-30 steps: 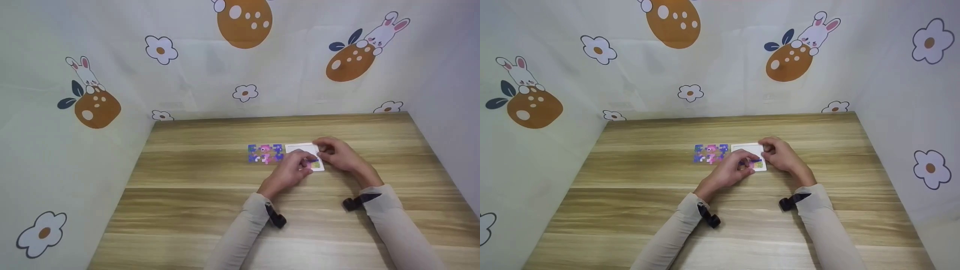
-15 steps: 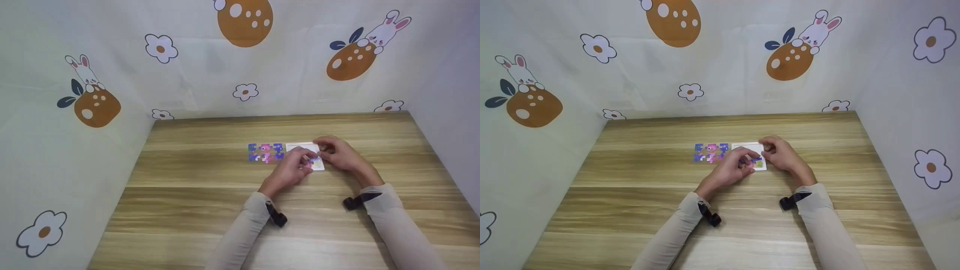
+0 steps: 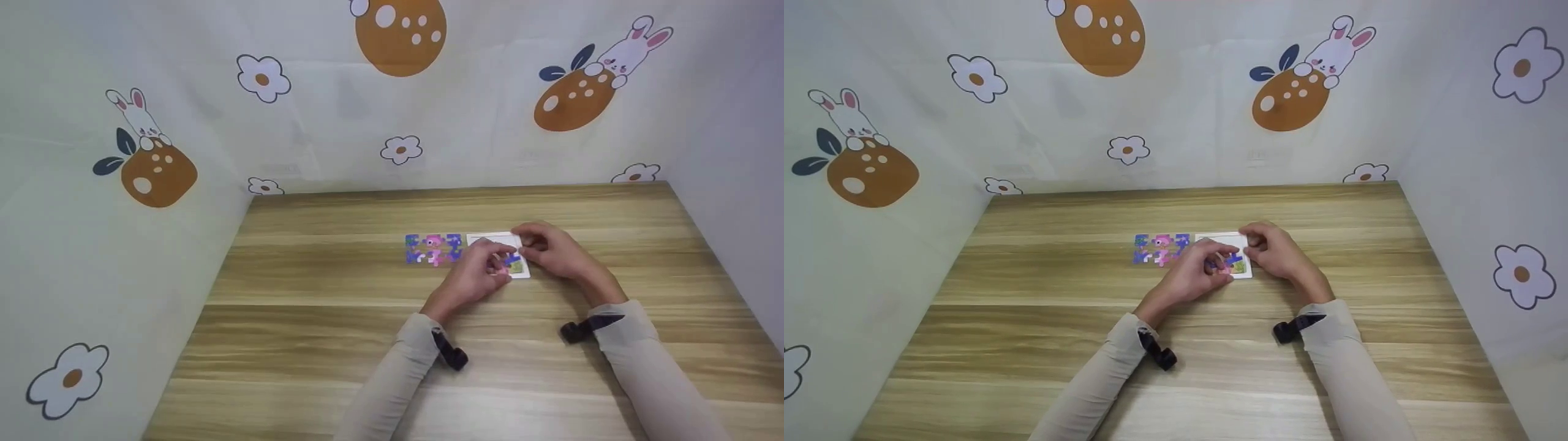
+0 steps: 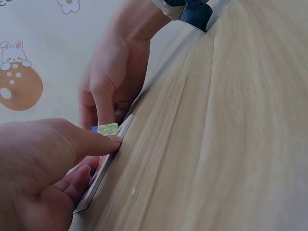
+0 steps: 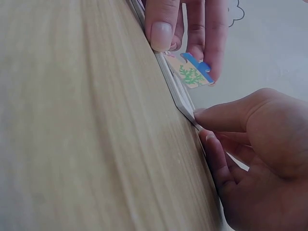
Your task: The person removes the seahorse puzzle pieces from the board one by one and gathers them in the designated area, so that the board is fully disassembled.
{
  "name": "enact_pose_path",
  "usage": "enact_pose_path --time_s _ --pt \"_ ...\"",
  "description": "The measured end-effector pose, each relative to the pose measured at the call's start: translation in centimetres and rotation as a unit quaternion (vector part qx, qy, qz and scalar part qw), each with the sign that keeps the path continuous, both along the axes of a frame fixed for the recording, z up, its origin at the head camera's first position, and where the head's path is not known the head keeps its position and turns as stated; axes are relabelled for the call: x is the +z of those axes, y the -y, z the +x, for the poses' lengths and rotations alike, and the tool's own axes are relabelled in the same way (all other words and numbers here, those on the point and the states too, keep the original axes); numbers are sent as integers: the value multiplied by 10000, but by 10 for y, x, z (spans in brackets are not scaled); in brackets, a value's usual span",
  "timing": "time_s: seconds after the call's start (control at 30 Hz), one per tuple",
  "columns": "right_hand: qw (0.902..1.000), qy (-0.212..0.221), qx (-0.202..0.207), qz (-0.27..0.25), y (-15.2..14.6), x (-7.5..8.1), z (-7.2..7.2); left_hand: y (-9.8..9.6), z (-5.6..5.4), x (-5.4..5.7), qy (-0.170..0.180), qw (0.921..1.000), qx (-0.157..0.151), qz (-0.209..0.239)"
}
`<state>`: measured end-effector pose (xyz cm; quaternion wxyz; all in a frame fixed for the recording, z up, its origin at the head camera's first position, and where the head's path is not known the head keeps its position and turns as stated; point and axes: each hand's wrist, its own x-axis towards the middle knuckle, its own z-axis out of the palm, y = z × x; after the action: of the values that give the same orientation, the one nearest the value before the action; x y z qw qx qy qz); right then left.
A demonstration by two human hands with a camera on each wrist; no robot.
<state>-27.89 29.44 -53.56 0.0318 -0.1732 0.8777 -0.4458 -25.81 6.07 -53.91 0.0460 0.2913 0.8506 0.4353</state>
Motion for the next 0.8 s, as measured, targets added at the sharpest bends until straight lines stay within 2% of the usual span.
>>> enact_pose_path --time_s 0.13,0.4,0.57,0.8 --pt "10000 35 -36 65 1 1 0 0 2 1 -113 9998 -1 -152" --pt "9999 118 -19 12 2 2 1 -2 3 0 -160 9998 66 -82" --pt "10000 18 32 -35 1 1 1 -4 5 0 -501 9981 163 -319" --pt "10000 -41 61 -40 0 0 1 -7 9 0 -933 9917 228 -851"
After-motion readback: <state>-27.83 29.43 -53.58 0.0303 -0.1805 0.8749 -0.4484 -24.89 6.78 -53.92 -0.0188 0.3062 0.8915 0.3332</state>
